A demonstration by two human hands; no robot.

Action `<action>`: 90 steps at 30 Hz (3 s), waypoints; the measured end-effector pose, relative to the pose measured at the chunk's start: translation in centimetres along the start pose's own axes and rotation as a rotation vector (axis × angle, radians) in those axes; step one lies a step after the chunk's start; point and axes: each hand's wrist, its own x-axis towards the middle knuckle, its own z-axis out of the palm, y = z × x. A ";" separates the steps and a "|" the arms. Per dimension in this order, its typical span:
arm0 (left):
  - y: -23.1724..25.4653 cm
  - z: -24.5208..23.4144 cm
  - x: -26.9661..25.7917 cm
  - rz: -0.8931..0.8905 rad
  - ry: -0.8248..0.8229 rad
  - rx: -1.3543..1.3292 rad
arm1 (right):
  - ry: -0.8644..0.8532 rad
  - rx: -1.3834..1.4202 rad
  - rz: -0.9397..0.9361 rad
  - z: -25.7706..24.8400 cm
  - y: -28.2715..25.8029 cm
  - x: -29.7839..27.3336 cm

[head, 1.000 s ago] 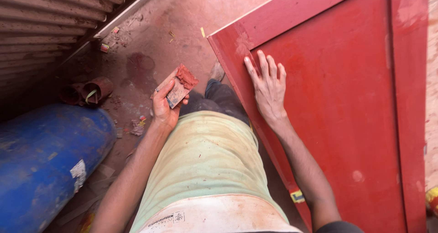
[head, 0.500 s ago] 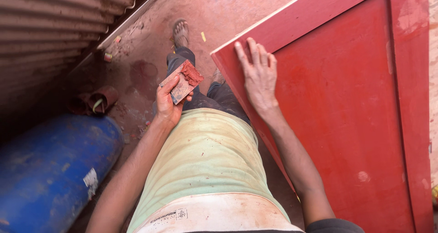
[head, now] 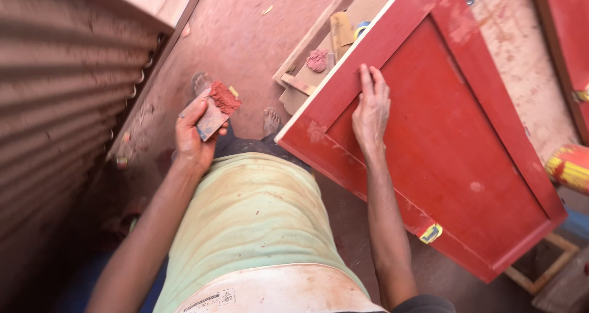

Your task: The person sands the surface and edges of a red wooden door using a sanding block. They move around the door to reach different sections, rubbing the block across the flat panels and along the raised frames.

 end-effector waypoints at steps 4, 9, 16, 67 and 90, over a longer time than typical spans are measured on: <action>5.7 -0.1 2.6 -0.035 -0.012 0.081 | 0.000 -0.224 -0.021 1.5 -2.8 -0.1; 11.8 -1.9 5.6 -0.027 -0.062 0.071 | -0.082 -0.067 0.170 2.0 -3.7 -0.9; 15.7 -1.8 6.1 -0.042 -0.185 0.052 | 0.066 0.120 0.279 0.8 -0.6 4.3; 12.5 22.8 28.1 -0.226 -0.146 0.369 | 0.709 0.536 0.772 0.6 17.3 11.8; 9.7 26.5 29.4 -0.299 -0.108 0.481 | 0.524 0.112 0.884 -0.1 23.3 11.2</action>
